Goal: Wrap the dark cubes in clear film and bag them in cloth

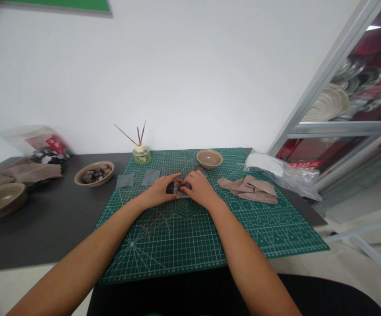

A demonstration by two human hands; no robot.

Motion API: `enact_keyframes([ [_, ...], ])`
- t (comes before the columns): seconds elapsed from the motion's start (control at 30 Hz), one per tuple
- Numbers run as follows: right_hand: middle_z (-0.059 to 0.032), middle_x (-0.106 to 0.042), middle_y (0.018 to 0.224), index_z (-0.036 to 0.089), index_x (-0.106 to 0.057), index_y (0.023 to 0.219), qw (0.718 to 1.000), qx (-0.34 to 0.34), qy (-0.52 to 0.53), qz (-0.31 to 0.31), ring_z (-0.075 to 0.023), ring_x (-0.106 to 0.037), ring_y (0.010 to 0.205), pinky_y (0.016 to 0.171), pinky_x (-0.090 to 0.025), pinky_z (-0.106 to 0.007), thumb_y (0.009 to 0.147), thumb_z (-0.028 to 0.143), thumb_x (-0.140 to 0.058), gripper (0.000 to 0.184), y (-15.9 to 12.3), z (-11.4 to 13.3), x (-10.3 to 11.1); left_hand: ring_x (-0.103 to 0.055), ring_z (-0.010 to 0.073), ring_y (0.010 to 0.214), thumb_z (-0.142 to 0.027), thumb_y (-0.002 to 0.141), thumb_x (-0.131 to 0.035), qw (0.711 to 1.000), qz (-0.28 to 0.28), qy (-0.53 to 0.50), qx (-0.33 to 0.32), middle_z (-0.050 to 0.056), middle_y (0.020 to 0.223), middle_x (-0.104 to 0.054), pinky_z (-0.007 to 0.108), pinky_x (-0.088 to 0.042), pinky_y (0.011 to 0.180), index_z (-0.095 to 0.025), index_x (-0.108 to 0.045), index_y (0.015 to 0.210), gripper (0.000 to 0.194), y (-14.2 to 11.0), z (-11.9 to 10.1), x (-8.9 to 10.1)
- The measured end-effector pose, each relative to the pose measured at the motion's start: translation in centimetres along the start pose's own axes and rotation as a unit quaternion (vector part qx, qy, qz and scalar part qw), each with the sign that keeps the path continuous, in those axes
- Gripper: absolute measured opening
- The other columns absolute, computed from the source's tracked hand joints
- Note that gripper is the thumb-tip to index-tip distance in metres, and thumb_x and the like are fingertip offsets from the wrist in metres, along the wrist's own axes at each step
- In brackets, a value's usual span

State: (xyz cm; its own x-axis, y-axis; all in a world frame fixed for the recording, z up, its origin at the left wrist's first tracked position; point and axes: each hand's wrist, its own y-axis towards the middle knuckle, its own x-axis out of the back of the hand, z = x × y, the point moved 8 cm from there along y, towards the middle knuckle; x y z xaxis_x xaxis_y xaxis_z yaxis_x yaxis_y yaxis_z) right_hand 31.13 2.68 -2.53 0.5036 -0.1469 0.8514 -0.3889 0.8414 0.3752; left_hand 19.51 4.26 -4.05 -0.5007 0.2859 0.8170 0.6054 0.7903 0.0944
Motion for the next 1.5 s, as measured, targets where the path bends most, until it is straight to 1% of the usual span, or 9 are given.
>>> enact_keyframes([
  [0.13,-0.0055,-0.060,0.082,0.016,-0.062,0.076,0.999,-0.017,-0.018,-0.021,-0.0217,-0.050,0.086,0.081,-0.041,-0.037,0.079,0.019,-0.068,0.007,0.0,-0.5,0.4,-0.048,0.0285,0.124,-0.022,0.072,-0.072,1.000,0.002,-0.004,-0.006,0.008,0.129,-0.060,0.045,-0.031,0.108,-0.020,-0.036,0.140,0.077,0.0,-0.1,0.0],
  [0.3,-0.0049,-0.060,0.084,0.018,-0.065,0.082,1.000,0.022,0.005,-0.004,-0.0216,-0.050,0.088,0.082,-0.040,-0.037,0.079,0.017,-0.068,0.004,0.0,0.1,0.0,-0.048,0.0287,0.124,-0.025,0.073,-0.072,1.000,-0.001,-0.005,-0.005,0.009,0.131,-0.058,0.045,-0.032,0.107,-0.020,-0.038,0.139,0.074,-0.1,-0.1,0.1],
  [0.47,-0.0059,-0.060,0.084,0.017,-0.064,0.079,0.999,-0.002,-0.017,-0.028,-0.0225,-0.049,0.088,0.082,-0.040,-0.038,0.079,0.019,-0.068,0.005,-0.1,-0.5,0.4,-0.048,0.0292,0.124,-0.024,0.072,-0.072,1.000,0.004,-0.001,-0.001,0.009,0.129,-0.060,0.046,-0.031,0.108,-0.019,-0.037,0.139,0.076,0.0,-0.1,-0.1],
  [0.63,-0.0043,-0.058,0.084,0.018,-0.062,0.077,1.000,0.023,0.015,-0.001,-0.0209,-0.049,0.088,0.081,-0.040,-0.035,0.078,0.019,-0.069,0.007,-0.2,0.2,0.1,-0.048,0.0286,0.123,-0.025,0.073,-0.072,1.000,0.000,-0.006,-0.010,0.009,0.130,-0.059,0.046,-0.032,0.107,-0.020,-0.038,0.139,0.074,0.0,-0.1,0.0],
  [0.83,-0.0056,-0.059,0.083,0.017,-0.059,0.074,0.999,-0.013,-0.029,-0.025,-0.0220,-0.049,0.086,0.080,-0.039,-0.036,0.078,0.018,-0.068,0.010,0.0,-0.5,0.5,-0.048,0.0289,0.124,-0.024,0.073,-0.072,1.000,0.003,-0.005,-0.006,0.009,0.130,-0.059,0.046,-0.031,0.108,-0.020,-0.037,0.140,0.076,0.0,-0.1,-0.1],
  [0.93,-0.0038,-0.059,0.081,0.017,-0.057,0.073,1.000,0.005,-0.013,-0.010,-0.0205,-0.050,0.084,0.081,-0.039,-0.035,0.077,0.017,-0.069,0.013,-0.2,0.0,0.4,-0.048,0.0284,0.124,-0.023,0.072,-0.073,1.000,0.004,-0.002,-0.003,0.009,0.130,-0.060,0.044,-0.031,0.108,-0.017,-0.037,0.140,0.077,0.0,-0.1,0.0],
  [1.2,-0.0044,-0.056,0.078,0.018,-0.056,0.067,0.999,-0.019,-0.038,-0.028,-0.0215,-0.048,0.083,0.076,-0.037,-0.035,0.081,0.036,-0.068,0.025,0.2,-0.2,0.4,-0.049,0.0285,0.123,-0.024,0.073,-0.072,1.000,-0.002,0.004,-0.006,0.010,0.130,-0.059,0.044,-0.033,0.107,-0.018,-0.038,0.139,0.075,0.0,0.1,0.0],
  [1.33,-0.0059,-0.058,0.085,0.017,-0.063,0.081,0.999,-0.011,-0.012,-0.046,-0.0213,-0.048,0.086,0.081,-0.038,-0.036,0.086,0.021,-0.058,0.008,-0.2,-0.9,0.9,-0.048,0.0295,0.123,-0.026,0.072,-0.072,1.000,0.001,0.012,0.003,0.011,0.131,-0.057,0.045,-0.032,0.108,-0.017,-0.038,0.139,0.076,0.1,0.3,-0.2],
  [1.5,-0.0058,-0.056,0.094,0.022,-0.069,0.098,0.999,0.045,0.025,0.007,-0.0205,-0.047,0.092,0.084,-0.037,-0.036,0.082,0.007,-0.057,0.025,-0.3,0.2,0.1,-0.047,0.0295,0.124,-0.028,0.072,-0.072,1.000,0.000,0.013,0.012,0.013,0.133,-0.054,0.044,-0.032,0.108,-0.016,-0.037,0.140,0.077,0.1,0.4,-0.2],
])
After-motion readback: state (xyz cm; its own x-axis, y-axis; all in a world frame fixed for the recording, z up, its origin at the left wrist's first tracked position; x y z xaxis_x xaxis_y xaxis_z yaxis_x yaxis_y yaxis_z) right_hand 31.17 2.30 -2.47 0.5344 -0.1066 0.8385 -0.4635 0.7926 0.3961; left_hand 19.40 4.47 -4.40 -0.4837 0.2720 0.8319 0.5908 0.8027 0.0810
